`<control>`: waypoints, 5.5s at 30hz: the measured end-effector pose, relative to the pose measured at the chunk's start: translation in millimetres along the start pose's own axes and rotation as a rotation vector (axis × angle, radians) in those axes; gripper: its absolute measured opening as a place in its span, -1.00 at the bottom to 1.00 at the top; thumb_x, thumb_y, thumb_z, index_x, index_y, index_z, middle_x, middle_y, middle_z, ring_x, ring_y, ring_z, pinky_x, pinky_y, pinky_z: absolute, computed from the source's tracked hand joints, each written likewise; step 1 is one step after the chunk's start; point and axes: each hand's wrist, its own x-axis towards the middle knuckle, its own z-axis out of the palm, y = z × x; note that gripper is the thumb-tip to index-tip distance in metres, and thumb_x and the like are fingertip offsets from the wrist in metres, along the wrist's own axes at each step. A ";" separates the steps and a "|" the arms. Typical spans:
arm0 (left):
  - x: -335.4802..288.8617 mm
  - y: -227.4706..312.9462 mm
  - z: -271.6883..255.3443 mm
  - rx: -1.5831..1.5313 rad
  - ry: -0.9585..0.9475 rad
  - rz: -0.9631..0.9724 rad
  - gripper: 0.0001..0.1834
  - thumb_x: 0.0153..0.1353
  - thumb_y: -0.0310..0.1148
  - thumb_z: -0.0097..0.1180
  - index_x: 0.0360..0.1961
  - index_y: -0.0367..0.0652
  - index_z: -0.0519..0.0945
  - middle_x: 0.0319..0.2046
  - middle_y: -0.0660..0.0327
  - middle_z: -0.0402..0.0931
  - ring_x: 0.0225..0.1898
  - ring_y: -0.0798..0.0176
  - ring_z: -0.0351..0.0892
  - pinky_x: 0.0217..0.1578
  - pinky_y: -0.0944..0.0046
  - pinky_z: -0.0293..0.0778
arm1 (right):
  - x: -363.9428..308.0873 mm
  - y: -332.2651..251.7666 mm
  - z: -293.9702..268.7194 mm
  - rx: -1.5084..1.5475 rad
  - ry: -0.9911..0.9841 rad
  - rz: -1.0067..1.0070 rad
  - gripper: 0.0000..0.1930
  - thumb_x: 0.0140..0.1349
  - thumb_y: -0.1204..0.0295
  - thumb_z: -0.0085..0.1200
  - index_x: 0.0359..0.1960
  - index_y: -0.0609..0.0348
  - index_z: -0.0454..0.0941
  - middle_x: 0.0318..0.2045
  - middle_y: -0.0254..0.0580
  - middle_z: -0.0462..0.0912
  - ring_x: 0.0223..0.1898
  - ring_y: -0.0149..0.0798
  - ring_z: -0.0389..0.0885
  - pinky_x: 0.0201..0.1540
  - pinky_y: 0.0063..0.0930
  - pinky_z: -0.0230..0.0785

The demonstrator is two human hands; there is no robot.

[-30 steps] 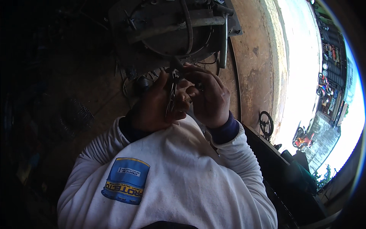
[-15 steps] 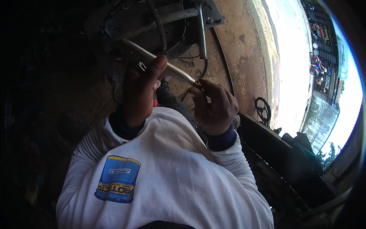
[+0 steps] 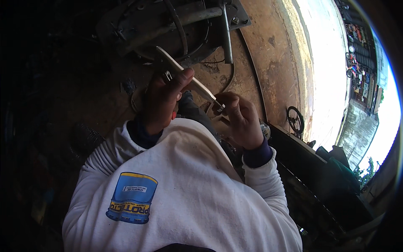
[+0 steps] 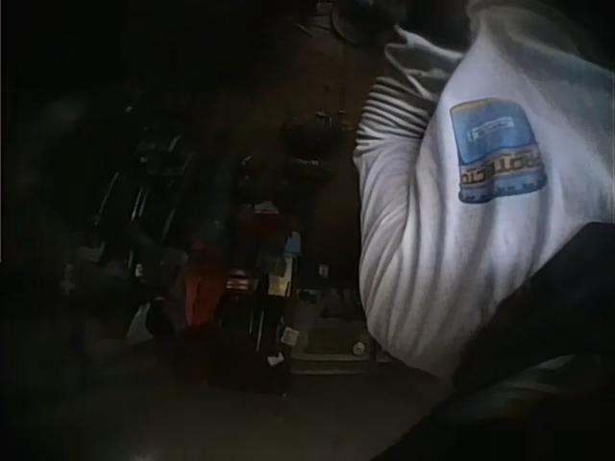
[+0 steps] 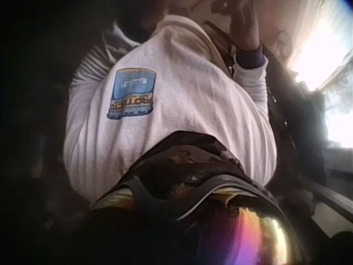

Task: The person uses a wrench to tighten bolts on a metal frame, then receives a pair of locking pliers from another person and uses them to secure a metal rod before hammering the assembly.

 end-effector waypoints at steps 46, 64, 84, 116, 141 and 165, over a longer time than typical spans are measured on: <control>9.4 -7.4 -31.9 -0.403 -0.065 -0.413 -0.79 0.28 -0.19 0.13 -0.38 -0.07 0.46 -0.46 0.33 0.44 -0.39 0.40 0.54 -0.33 0.35 0.49 | 32.1 -10.3 44.7 0.852 -0.568 0.780 -0.55 0.40 0.12 -0.19 0.18 0.15 0.31 -0.08 -0.05 0.54 -0.11 -0.15 0.59 -0.14 -0.27 0.47; 12.4 4.3 -35.0 -0.537 -0.107 -0.528 -0.72 0.26 -0.14 0.16 -0.29 -0.10 0.43 -0.41 0.24 0.45 -0.38 0.28 0.58 -0.38 0.25 0.57 | 49.6 -35.7 42.7 0.843 -0.571 0.827 -0.49 0.40 0.12 -0.31 0.24 0.15 0.28 -0.10 -0.01 0.57 -0.14 -0.09 0.62 -0.07 -0.27 0.44; 15.8 10.1 -35.7 -0.387 -0.061 -0.560 -0.72 0.23 -0.12 0.20 -0.36 -0.09 0.47 -0.45 0.29 0.47 -0.40 0.34 0.57 -0.41 0.31 0.54 | 52.2 -36.3 41.1 0.675 -0.643 0.782 -0.69 0.40 0.34 -0.14 0.05 0.26 0.40 -0.13 -0.03 0.60 -0.14 -0.13 0.67 -0.11 -0.38 0.52; 7.5 -1.0 -49.4 -0.447 -0.138 -0.431 -0.65 0.31 0.02 0.08 -0.22 -0.04 0.51 -0.40 0.32 0.55 -0.43 0.47 0.50 -0.43 0.40 0.31 | 58.2 -60.4 46.3 0.614 -0.485 0.838 -0.27 0.38 -0.25 -0.37 0.00 0.28 0.42 -0.38 -0.15 0.62 -0.24 -0.28 0.64 -0.22 -0.47 0.40; -67.0 4.9 -99.0 0.428 0.461 0.001 -0.61 0.31 -0.24 0.15 0.08 -0.19 0.45 -0.19 0.28 0.55 -0.18 0.47 0.48 -0.17 0.45 0.34 | 102.1 69.7 -18.0 -0.604 -0.131 -0.503 -0.57 0.19 0.32 0.18 0.10 0.15 0.52 -0.04 -0.02 0.57 -0.08 0.01 0.58 0.00 -0.26 0.45; -46.3 -86.1 -7.2 1.508 0.221 0.304 -0.50 0.19 -0.38 0.19 0.17 -0.23 0.44 -0.38 0.01 0.58 -0.39 0.11 0.62 -0.31 0.18 0.52 | 115.7 97.4 -27.8 -0.293 -0.234 -0.756 -0.54 0.17 0.36 0.17 0.13 0.16 0.48 -0.03 -0.01 0.53 -0.13 0.02 0.62 -0.10 -0.22 0.51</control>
